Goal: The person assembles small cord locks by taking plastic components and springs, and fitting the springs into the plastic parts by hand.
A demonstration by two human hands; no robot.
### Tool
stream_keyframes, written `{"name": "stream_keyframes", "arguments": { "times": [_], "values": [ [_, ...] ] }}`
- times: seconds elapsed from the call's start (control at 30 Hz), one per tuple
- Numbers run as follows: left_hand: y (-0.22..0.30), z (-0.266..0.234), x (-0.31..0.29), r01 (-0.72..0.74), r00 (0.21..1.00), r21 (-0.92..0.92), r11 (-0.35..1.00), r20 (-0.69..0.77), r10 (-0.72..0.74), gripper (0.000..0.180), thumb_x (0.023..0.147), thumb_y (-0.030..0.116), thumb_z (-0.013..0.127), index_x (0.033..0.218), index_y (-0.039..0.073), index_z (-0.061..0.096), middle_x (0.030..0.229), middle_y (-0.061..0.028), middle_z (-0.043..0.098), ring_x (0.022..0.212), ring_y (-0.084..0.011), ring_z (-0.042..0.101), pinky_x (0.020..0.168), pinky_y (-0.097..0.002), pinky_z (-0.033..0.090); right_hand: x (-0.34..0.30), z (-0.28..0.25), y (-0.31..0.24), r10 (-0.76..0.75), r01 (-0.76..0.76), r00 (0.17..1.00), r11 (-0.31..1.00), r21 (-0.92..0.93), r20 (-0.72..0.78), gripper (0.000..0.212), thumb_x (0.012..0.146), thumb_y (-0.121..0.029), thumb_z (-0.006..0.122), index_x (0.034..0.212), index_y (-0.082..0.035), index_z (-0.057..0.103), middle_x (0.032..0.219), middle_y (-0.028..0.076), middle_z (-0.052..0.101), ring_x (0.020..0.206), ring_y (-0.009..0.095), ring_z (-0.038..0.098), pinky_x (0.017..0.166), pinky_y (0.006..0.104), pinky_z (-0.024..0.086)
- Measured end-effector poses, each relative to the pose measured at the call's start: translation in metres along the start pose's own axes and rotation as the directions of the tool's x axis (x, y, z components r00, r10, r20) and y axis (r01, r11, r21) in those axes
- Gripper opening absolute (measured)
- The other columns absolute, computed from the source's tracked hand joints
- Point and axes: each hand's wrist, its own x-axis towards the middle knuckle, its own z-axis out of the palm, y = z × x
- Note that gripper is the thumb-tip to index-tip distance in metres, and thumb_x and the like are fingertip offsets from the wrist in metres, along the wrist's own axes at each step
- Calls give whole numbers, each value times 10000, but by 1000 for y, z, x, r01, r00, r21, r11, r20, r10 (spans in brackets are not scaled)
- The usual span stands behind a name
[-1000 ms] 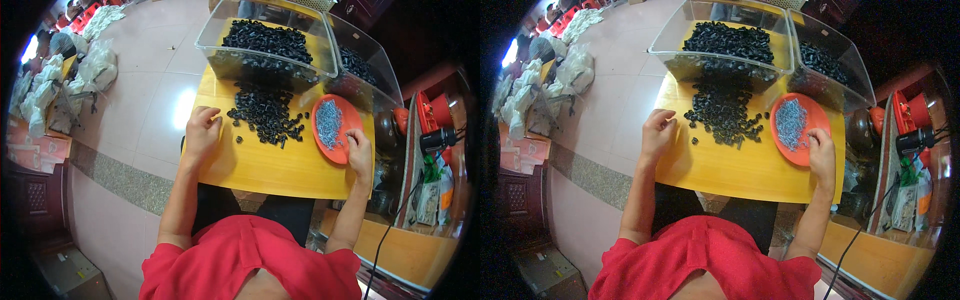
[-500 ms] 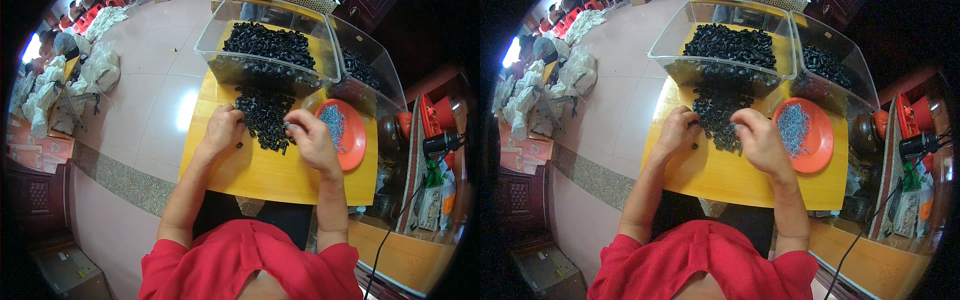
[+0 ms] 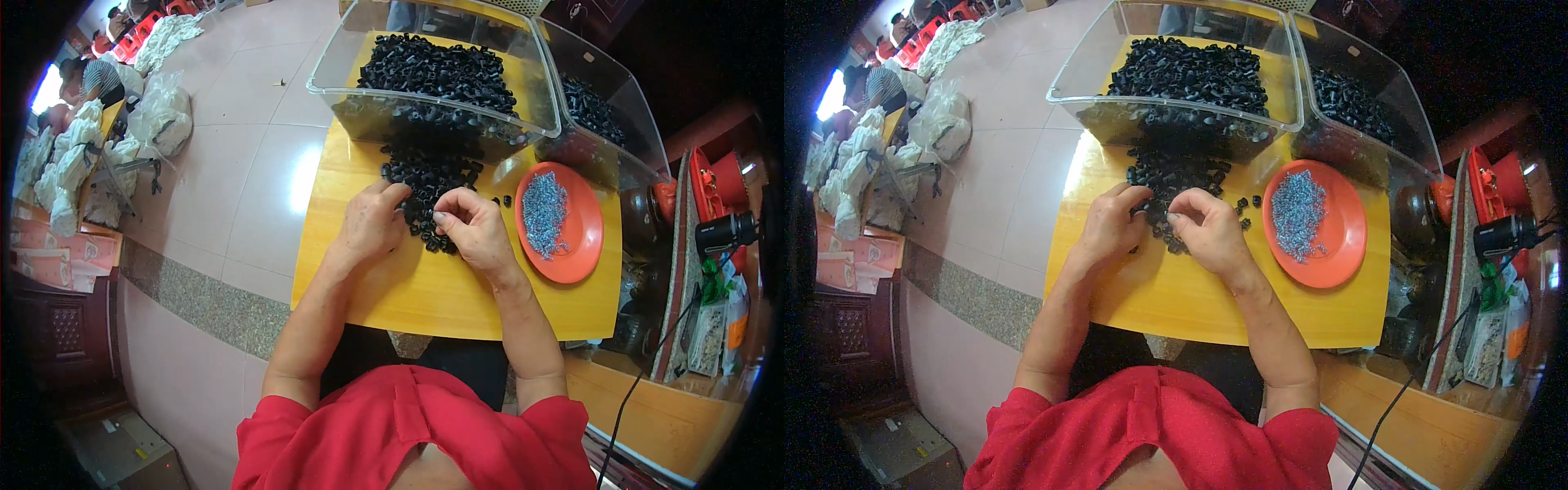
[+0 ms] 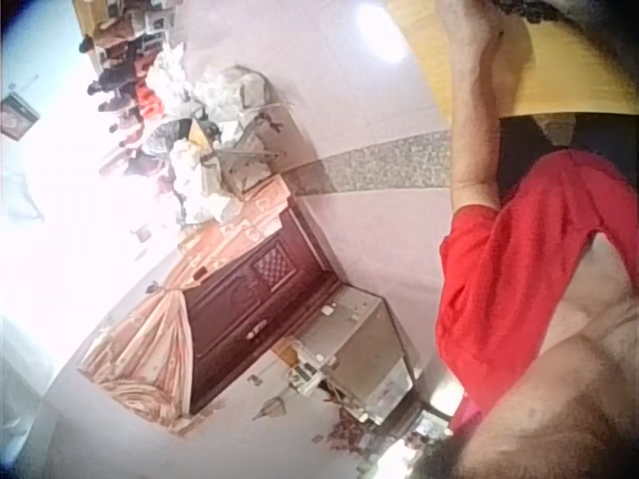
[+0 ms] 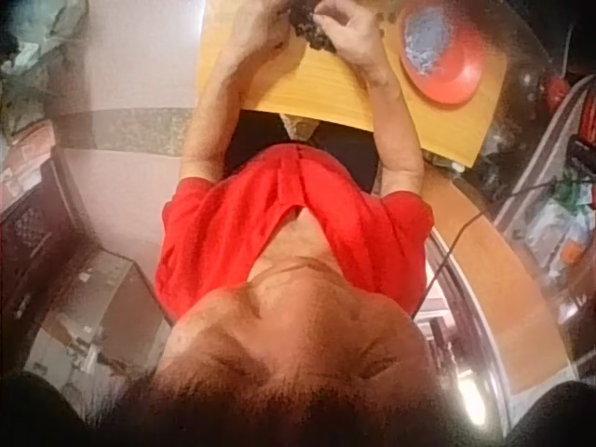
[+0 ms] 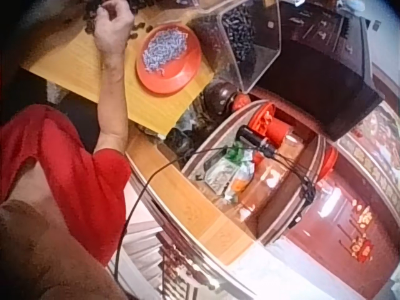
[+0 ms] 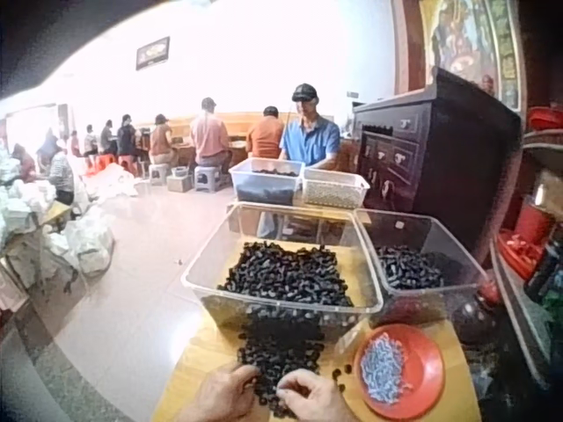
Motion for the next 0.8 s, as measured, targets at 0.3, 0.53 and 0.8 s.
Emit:
{"name": "stream_keyframes", "arguments": {
  "times": [0.3, 0.53, 0.8],
  "values": [
    [-3, -4, -4, 194, 961, -707, 680, -4, -277, 194, 786, -28, 538, 977, -12, 568, 800, -66, 591, 718, -155, 585, 588, -263, 462, -3, 1, -8, 46, -53, 998, 977, 207, 39, 97, 809, -12, 561, 906, -8, 564, 786, 17, 572, 687, 73, 556, 605, 186, 446],
    [-3, -3, -6, 268, 948, -963, -14, 267, -172, 221, 820, -26, 522, 1035, -1, 568, 788, -96, 594, 680, -135, 578, 551, -206, 444, -8, 8, -9, -9, -16, 996, 960, 278, 87, 100, 823, -43, 577, 912, -3, 557, 785, 21, 584, 707, 81, 565, 618, 194, 456],
    [-7, 0, -6, 317, 931, -945, -75, 325, -165, 130, 816, -1, 550, 945, 17, 547, 795, -99, 603, 644, -147, 592, 496, -217, 444, -9, 13, -6, -112, 100, 993, 967, 235, 37, 74, 814, 11, 560, 887, -1, 561, 797, -5, 546, 720, 59, 507, 640, 190, 424]
  ]
}}
